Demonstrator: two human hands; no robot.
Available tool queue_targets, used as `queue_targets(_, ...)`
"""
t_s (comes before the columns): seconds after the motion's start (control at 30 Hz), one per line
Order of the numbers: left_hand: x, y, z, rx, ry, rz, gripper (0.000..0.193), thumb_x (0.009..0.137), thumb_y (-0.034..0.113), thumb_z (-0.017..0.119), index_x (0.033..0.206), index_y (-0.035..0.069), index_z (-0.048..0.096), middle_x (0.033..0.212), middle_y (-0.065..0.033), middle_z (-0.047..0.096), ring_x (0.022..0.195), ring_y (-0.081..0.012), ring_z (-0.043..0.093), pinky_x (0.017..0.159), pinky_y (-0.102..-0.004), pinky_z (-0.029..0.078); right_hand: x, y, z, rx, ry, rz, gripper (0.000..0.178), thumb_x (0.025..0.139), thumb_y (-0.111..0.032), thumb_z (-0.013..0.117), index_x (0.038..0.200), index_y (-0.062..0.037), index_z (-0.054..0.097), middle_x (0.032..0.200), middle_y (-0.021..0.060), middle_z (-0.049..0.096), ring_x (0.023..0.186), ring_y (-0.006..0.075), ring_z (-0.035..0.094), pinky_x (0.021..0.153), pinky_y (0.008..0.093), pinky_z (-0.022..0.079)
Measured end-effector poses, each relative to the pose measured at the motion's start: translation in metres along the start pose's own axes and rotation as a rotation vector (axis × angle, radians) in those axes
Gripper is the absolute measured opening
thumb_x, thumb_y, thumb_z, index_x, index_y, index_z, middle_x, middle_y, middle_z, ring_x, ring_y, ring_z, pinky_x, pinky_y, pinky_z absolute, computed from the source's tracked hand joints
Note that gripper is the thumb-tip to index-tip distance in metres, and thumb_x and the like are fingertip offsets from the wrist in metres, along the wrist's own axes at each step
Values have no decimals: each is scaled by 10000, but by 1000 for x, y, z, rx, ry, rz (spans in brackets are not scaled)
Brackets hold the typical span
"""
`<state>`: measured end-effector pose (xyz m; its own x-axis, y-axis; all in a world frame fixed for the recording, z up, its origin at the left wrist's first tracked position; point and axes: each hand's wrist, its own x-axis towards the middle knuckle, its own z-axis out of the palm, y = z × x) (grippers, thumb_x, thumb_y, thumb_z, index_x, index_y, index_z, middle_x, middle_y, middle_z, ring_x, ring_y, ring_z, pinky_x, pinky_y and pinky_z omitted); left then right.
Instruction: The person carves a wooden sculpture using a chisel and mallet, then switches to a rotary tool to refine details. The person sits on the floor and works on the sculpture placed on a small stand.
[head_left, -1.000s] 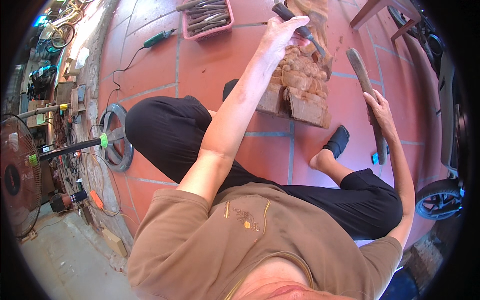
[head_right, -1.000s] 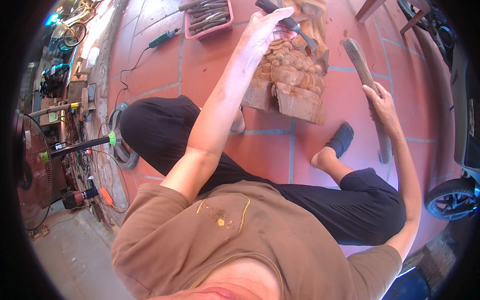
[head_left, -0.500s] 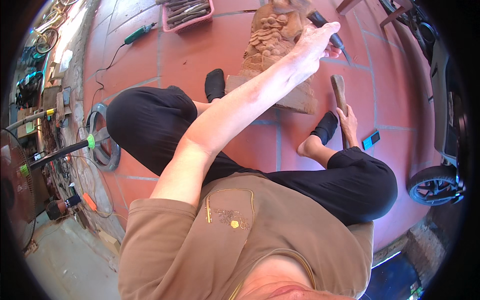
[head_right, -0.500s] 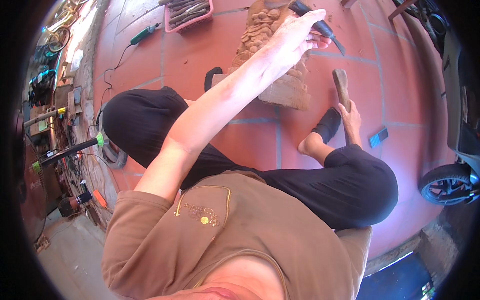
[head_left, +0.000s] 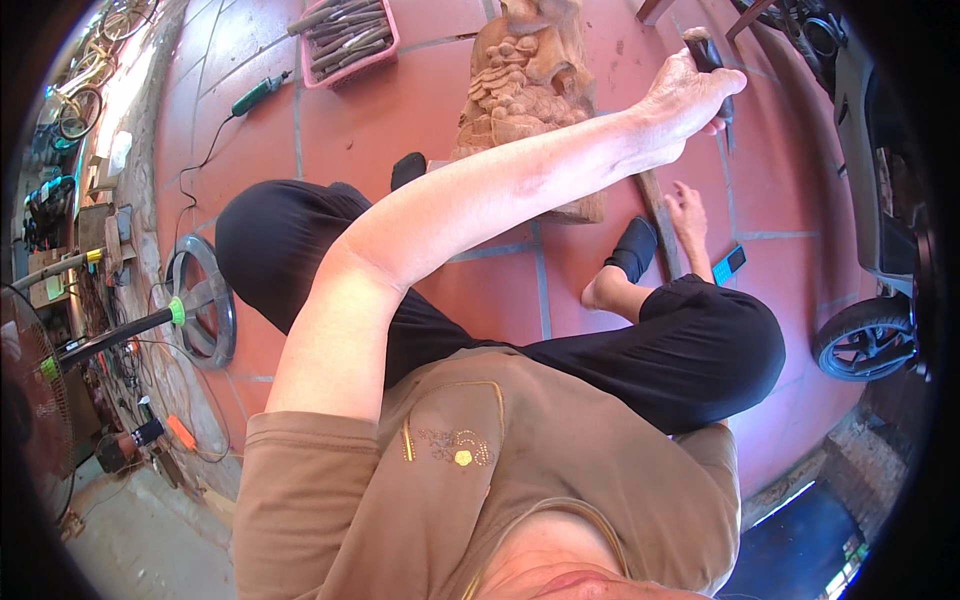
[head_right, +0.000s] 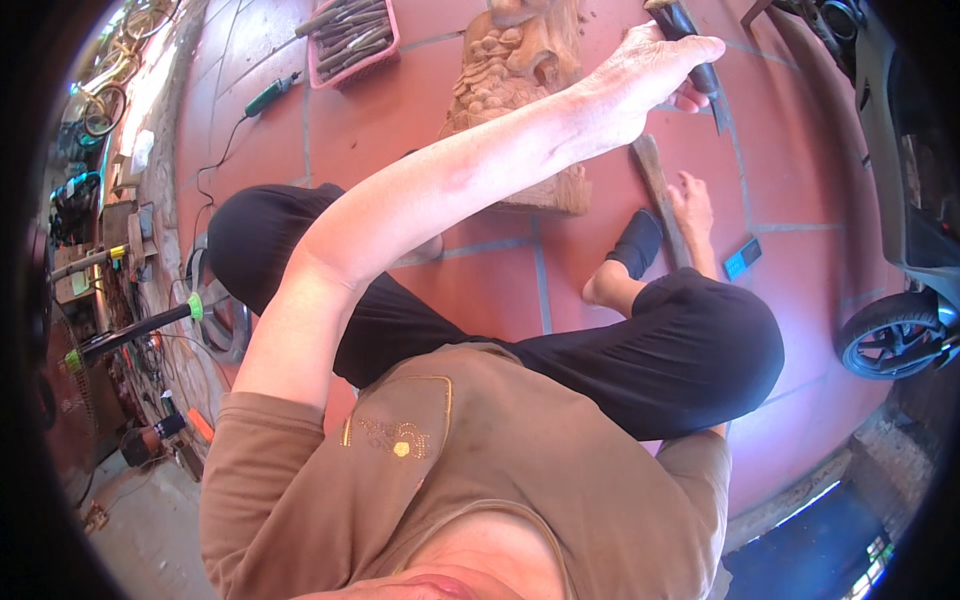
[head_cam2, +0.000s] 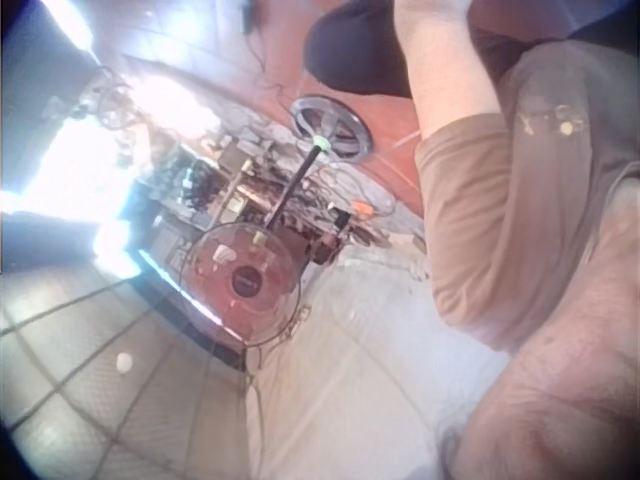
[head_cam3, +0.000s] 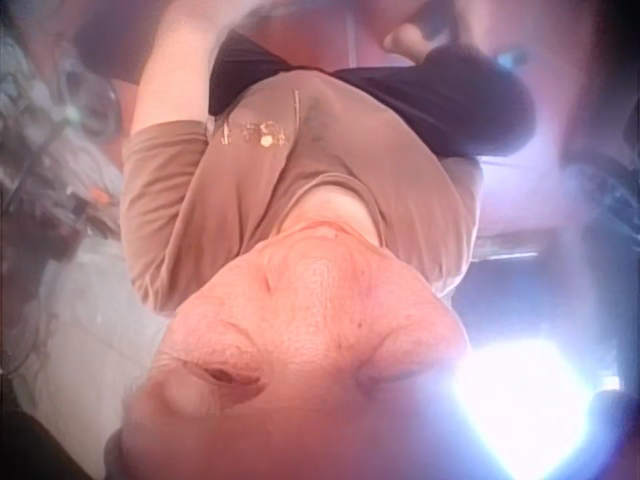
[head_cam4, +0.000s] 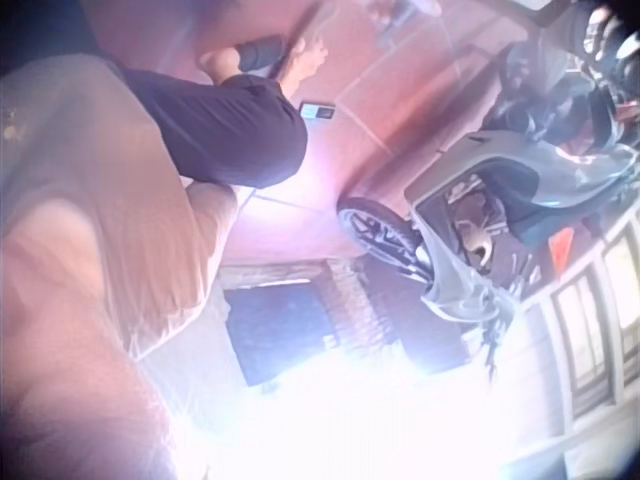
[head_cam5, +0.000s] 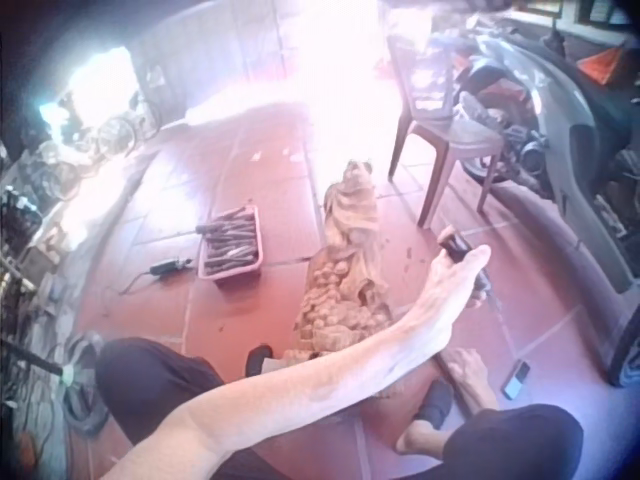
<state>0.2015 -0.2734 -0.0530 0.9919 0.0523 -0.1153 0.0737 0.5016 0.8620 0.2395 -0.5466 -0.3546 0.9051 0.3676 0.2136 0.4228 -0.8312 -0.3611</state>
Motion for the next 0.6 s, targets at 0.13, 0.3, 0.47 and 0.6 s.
queue_targets(0.13, 6, 6, -13, -12, 41, 92, 217, 899, 232, 675, 980, 78, 545, 833, -38, 613, 704, -115, 586, 670, -302, 522, 60, -74, -112, 433, -1, 141, 202, 974, -191, 653, 1149, -94, 672, 874, 19, 627, 769, 98, 594, 702, 257, 498)
queue_targets(0.3, 40, -3, -16, -153, 215, 283, 232, 856, 121, 649, 1019, 103, 485, 856, 14, 523, 816, -99, 488, 725, -320, 441, 93, -187, -258, 459, 18, -204, 213, 1001, -179, 631, 1190, -85, 662, 901, -4, 625, 820, 79, 585, 728, 241, 507)
queue_targets(0.47, 51, 7, -32, -213, 218, 333, 243, 849, 134, 642, 1021, 86, 478, 856, -12, 522, 786, -130, 493, 697, -349, 449, 78, -295, -280, 240, -82, -705, 545, 804, -10, 740, 1326, -111, 622, 957, 91, 682, 802, 157, 631, 758, 287, 547)
queue_targets(0.6, 55, 8, -34, -224, 187, 335, 252, 867, 157, 640, 1054, 84, 486, 895, -17, 530, 836, -132, 497, 742, -349, 443, 41, -338, -249, 37, -196, -1000, 888, 741, -86, 813, 1519, -37, 388, 783, 59, 624, 699, 224, 621, 676, 363, 522)
